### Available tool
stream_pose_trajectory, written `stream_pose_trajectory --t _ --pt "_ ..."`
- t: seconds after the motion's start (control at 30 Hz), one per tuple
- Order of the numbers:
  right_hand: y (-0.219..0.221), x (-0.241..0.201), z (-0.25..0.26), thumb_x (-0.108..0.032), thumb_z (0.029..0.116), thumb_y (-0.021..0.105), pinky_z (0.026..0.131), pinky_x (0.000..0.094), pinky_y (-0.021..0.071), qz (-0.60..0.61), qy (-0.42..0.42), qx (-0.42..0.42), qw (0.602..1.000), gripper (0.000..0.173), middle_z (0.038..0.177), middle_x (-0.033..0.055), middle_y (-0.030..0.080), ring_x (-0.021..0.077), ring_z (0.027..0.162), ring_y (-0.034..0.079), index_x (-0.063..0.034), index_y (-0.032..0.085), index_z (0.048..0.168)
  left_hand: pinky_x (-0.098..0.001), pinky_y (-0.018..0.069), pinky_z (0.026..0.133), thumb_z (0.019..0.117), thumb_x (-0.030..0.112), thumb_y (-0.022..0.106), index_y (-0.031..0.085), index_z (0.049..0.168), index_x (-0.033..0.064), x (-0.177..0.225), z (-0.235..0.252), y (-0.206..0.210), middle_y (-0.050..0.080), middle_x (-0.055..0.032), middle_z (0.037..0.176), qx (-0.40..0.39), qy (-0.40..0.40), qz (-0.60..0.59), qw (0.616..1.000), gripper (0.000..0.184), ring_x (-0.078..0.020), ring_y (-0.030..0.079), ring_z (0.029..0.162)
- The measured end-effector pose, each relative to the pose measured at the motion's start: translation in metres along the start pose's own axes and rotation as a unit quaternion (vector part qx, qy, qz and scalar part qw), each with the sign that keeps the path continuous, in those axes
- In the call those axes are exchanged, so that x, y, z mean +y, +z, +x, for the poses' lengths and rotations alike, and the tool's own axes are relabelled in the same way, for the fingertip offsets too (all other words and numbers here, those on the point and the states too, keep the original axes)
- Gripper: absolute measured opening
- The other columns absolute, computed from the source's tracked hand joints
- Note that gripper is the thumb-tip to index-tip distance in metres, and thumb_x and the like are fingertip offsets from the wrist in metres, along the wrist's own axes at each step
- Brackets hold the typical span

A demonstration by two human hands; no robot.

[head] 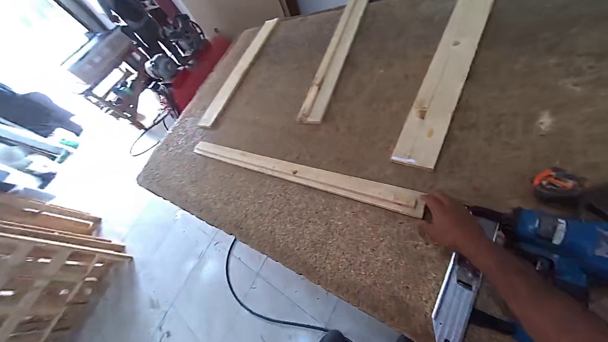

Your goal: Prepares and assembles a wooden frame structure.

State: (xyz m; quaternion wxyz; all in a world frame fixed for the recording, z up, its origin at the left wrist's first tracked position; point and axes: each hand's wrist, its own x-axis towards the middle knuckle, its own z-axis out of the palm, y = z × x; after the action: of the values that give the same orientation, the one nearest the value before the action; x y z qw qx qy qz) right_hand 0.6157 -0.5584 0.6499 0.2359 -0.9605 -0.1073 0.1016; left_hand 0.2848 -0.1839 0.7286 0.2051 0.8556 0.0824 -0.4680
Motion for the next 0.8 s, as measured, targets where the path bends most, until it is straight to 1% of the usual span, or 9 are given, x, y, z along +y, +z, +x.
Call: stream_pose_trajectory --t 0.07,0.13,0.27,0.4,0.47,0.53,0.67,0.7,0.8 --pt "0.02 -0.016 0.01 -0.043 0.0873 0.079 0.107 0.0631 0.0461 -0.02 0.013 0.004 1.0 0.079 0.153 0.0239 0.046 0.0425 0.138 0.05 -0.0069 0.049 0.151 -0.0584 0.0463 0.11 0.101 0.037 0.063 0.059 0.141 0.0062 0.009 0.01 -0.024 0.065 -0.0198 0.136 -0.002 0.017 -0.008 1.0 0.051 -0.0365 0.062 0.126" --pt "0.032 -0.022 0.019 -0.046 0.0879 0.078 0.111 0.0626 0.0422 -0.03 0.037 0.01 0.999 0.084 0.156 0.0247 0.042 0.0436 0.142 0.044 -0.0048 0.045 0.153 -0.0539 0.0474 0.11 0.1026 0.034 0.061 0.061 0.139 0.0042 0.016 0.019 -0.044 0.066 -0.0189 0.134 0.009 0.053 -0.024 0.998 0.047 -0.0333 0.064 0.125" --pt "0.042 -0.017 0.036 -0.043 0.0797 0.086 0.105 0.065 0.0461 -0.032 0.04 0.044 0.998 0.083 0.149 0.0236 0.049 0.0472 0.133 0.05 -0.0066 0.054 0.146 -0.0489 0.0491 0.11 0.1036 0.027 0.06 0.069 0.127 0.0044 0.017 0.046 -0.08 0.069 -0.0167 0.128 0.058 0.151 -0.039 0.986 0.034 -0.0292 0.065 0.123" --pt "0.045 0.003 0.044 -0.049 0.0781 0.086 0.103 0.0663 0.0464 -0.063 0.021 0.034 0.997 0.086 0.14 0.0271 0.055 0.0497 0.129 0.053 -0.0072 0.054 0.146 -0.0441 0.0456 0.114 0.103 0.026 0.062 0.071 0.123 0.0052 0.014 0.114 -0.132 0.066 -0.0134 0.135 0.089 0.26 -0.027 0.961 0.03 -0.0267 0.059 0.132" --pt "0.046 0.008 0.047 -0.051 0.0767 0.086 0.103 0.0685 0.0451 -0.076 0.008 0.023 0.997 0.088 0.137 0.0304 0.056 0.0534 0.127 0.053 -0.0036 0.055 0.145 -0.0428 0.0426 0.117 0.102 0.027 0.063 0.069 0.126 0.0068 0.026 0.159 -0.177 0.062 -0.0128 0.14 0.109 0.324 0.024 0.939 0.032 -0.0269 0.054 0.137" --pt "0.039 -0.004 0.043 -0.054 0.0818 0.08 0.103 0.0697 0.0441 -0.069 -0.008 -0.021 0.997 0.083 0.135 0.0332 0.057 0.0552 0.126 0.054 0.0001 0.057 0.14 -0.0437 0.0378 0.121 0.1002 0.031 0.066 0.066 0.132 0.0109 0.048 0.2 -0.227 0.057 -0.0115 0.147 0.147 0.383 0.091 0.908 0.037 -0.028 0.046 0.144" --pt "0.013 -0.089 0.064 -0.056 0.0915 0.07 0.105 0.0688 0.0443 0.038 0.044 -0.165 0.985 0.075 0.132 0.0289 0.063 0.05 0.124 0.059 -0.004 0.055 0.143 -0.0532 0.0263 0.125 0.0874 0.041 0.08 0.054 0.148 0.0176 0.079 0.253 -0.329 0.042 -0.0121 0.161 0.198 0.399 0.233 0.864 0.07 -0.0321 0.032 0.153" --pt "0.011 -0.111 0.076 -0.06 0.0923 0.067 0.1 0.0668 0.0488 0.055 0.056 -0.182 0.98 0.072 0.127 0.0243 0.066 0.0449 0.118 0.064 -0.0099 0.057 0.143 -0.0541 0.0258 0.125 0.0882 0.041 0.079 0.051 0.152 0.0185 0.078 0.263 -0.349 0.044 -0.011 0.16 0.187 0.38 0.265 0.866 0.073 -0.031 0.034 0.152" --pt "0.002 -0.152 0.104 -0.067 0.0958 0.056 0.093 0.0567 0.055 0.11 0.106 -0.22 0.964 0.064 0.113 0.0116 0.072 0.0296 0.104 0.07 -0.0209 0.061 0.139 -0.0505 0.0454 0.111 0.0932 0.04 0.074 0.063 0.139 0.0204 0.073 0.285 -0.389 0.069 -0.0063 0.13 0.184 0.36 0.323 0.856 0.051 -0.0263 0.062 0.125"
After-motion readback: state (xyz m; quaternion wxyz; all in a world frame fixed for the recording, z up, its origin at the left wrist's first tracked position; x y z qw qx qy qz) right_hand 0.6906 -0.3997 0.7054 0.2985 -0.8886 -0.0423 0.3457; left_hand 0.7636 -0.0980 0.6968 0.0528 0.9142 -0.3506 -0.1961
